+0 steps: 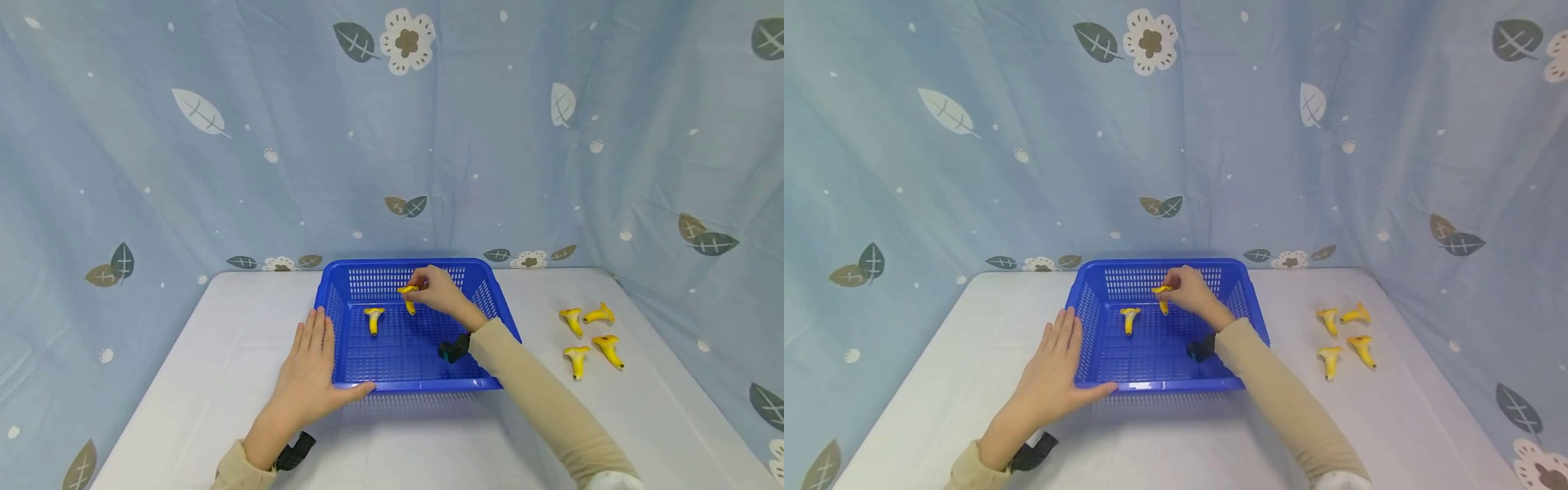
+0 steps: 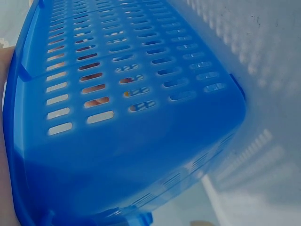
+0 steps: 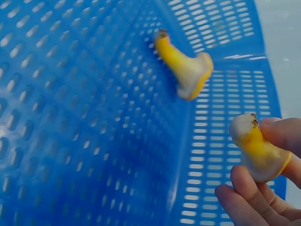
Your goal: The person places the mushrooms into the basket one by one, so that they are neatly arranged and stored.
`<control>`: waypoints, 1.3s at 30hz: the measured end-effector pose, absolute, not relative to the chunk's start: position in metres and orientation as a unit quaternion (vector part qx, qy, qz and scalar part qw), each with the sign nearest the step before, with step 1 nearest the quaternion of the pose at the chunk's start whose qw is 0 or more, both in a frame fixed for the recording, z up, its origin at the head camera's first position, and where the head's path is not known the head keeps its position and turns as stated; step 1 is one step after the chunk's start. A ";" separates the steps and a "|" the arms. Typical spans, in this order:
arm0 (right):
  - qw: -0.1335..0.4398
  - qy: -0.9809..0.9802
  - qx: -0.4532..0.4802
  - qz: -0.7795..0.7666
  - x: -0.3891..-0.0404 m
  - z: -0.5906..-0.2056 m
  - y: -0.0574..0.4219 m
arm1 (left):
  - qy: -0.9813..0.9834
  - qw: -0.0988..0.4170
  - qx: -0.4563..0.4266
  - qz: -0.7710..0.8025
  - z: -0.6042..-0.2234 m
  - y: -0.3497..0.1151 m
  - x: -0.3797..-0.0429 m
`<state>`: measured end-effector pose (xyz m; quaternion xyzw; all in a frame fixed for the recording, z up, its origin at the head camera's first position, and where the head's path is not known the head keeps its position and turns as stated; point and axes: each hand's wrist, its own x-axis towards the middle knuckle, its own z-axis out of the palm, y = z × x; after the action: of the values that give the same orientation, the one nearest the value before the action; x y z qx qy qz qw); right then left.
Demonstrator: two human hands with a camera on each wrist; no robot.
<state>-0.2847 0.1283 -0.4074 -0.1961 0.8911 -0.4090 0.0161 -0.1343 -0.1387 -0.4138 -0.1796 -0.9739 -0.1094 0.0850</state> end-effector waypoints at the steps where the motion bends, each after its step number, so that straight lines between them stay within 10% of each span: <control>1: 0.017 0.894 -0.201 -0.400 -0.285 -0.409 0.128 | -0.974 0.085 -0.180 -0.110 -0.414 -0.139 -0.134; 39: 0.050 0.944 -0.204 -0.254 -0.286 -0.434 0.116 | -0.973 0.094 -0.182 -0.106 -0.415 -0.139 -0.135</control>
<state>-0.2855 0.1159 -0.4345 -0.2043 0.9440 -0.2541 0.0498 -0.1346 -0.1392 -0.4148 -0.1824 -0.9729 -0.1059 0.0945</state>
